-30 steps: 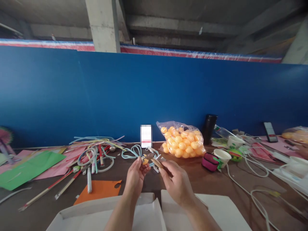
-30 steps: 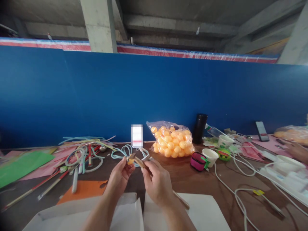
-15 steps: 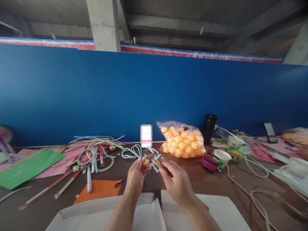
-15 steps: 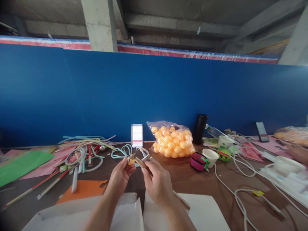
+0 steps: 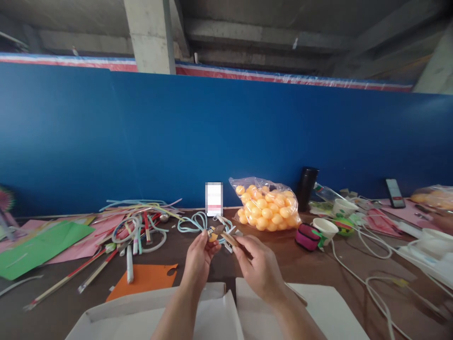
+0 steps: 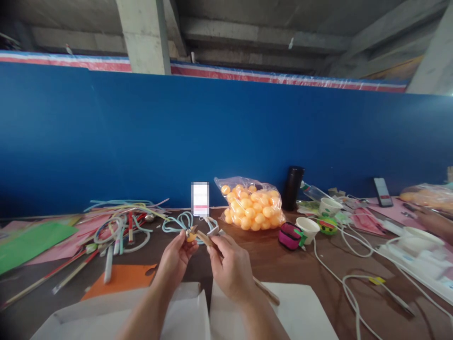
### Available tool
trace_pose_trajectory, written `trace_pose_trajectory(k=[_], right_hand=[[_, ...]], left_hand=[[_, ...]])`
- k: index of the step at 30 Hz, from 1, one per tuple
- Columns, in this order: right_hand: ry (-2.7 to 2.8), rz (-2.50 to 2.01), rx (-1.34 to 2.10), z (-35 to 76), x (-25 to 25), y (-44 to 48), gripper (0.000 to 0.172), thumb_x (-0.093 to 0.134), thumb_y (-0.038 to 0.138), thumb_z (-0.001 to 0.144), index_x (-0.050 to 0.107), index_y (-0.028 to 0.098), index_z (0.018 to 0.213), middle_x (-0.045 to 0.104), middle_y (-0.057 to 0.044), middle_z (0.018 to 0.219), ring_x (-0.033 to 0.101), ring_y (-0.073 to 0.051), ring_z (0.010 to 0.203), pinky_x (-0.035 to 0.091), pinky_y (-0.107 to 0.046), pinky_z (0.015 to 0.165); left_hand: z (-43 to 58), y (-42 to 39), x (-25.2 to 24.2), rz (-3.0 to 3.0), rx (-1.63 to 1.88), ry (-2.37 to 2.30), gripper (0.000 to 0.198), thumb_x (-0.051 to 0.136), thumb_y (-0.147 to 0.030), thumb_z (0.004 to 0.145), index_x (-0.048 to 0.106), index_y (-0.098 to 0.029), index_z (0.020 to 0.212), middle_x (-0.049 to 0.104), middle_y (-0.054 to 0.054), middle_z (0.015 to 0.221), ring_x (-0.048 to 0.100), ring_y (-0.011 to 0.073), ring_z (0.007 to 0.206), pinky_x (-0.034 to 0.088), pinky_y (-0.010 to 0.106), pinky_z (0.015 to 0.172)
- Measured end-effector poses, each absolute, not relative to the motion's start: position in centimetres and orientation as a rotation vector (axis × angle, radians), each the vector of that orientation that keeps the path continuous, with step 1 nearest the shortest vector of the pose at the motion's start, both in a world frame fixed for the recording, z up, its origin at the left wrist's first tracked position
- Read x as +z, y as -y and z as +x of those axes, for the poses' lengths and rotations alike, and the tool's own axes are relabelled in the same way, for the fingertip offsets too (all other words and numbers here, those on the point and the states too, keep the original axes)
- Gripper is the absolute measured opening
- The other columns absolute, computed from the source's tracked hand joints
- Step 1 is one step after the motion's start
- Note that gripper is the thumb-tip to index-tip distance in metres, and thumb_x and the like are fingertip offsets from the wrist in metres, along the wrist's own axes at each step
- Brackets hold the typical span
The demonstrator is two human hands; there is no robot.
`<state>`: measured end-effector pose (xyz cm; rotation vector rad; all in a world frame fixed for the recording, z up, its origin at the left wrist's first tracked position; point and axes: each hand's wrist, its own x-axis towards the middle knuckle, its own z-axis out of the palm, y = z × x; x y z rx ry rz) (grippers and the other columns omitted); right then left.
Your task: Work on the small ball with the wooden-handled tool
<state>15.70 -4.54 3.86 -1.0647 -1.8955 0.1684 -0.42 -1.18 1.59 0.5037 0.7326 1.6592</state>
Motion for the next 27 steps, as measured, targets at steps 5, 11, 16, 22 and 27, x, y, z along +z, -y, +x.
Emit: trace_pose_trajectory(k=[5,11,16,22,27], right_hand=[[1.909,-1.093,0.184,15.63,3.95,4.42,0.022,0.05,0.022,0.089,0.063,0.023,0.107,0.067,-0.005,0.098,0.064,-0.019,0.088,0.048,-0.028,0.077],[1.856,-1.045,0.197,15.54,3.81,4.27,0.022,0.05,0.023,0.09,0.063,0.022,0.107,0.067,-0.006,0.099,0.063,-0.02,0.09,0.048,-0.028,0.078],[1.84,-1.025,0.187,15.67,3.77,4.22,0.023,0.05,0.023,0.09,0.063,0.022,0.109,0.066,-0.007,0.099,0.063,-0.02,0.09,0.049,-0.029,0.079],[1.825,-0.996,0.182,15.81,4.0,4.6,0.024,0.05,0.022,0.09,0.062,0.023,0.112,0.066,-0.007,0.101,0.063,-0.02,0.092,0.049,-0.029,0.081],[1.875,-1.017,0.161,15.68,4.04,4.68,0.024,0.051,0.022,0.09,0.062,0.023,0.111,0.067,-0.006,0.102,0.064,-0.019,0.092,0.049,-0.028,0.08]], left_hand=[[-0.41,1.19,1.57,0.483,1.666,-0.72,0.014,0.063,-0.023,0.082,0.065,-0.009,0.082,0.064,0.005,0.068,0.061,0.0119,0.058,0.056,0.025,0.058],[-0.4,1.35,1.46,0.529,1.657,-0.698,0.019,0.065,-0.027,0.081,0.066,-0.009,0.088,0.065,0.006,0.072,0.062,0.0128,0.06,0.056,0.026,0.058],[-0.51,1.25,1.32,0.541,1.659,-0.678,0.023,0.065,-0.027,0.08,0.066,-0.009,0.095,0.066,0.007,0.075,0.063,0.0128,0.062,0.055,0.026,0.059],[-0.69,1.21,1.12,0.58,1.663,-0.653,0.03,0.069,-0.028,0.077,0.066,-0.012,0.102,0.07,0.009,0.088,0.066,0.0156,0.071,0.056,0.028,0.067],[-0.64,1.3,1.17,0.592,1.659,-0.656,0.032,0.071,-0.027,0.074,0.066,-0.012,0.102,0.07,0.009,0.089,0.066,0.0147,0.071,0.056,0.027,0.067]])
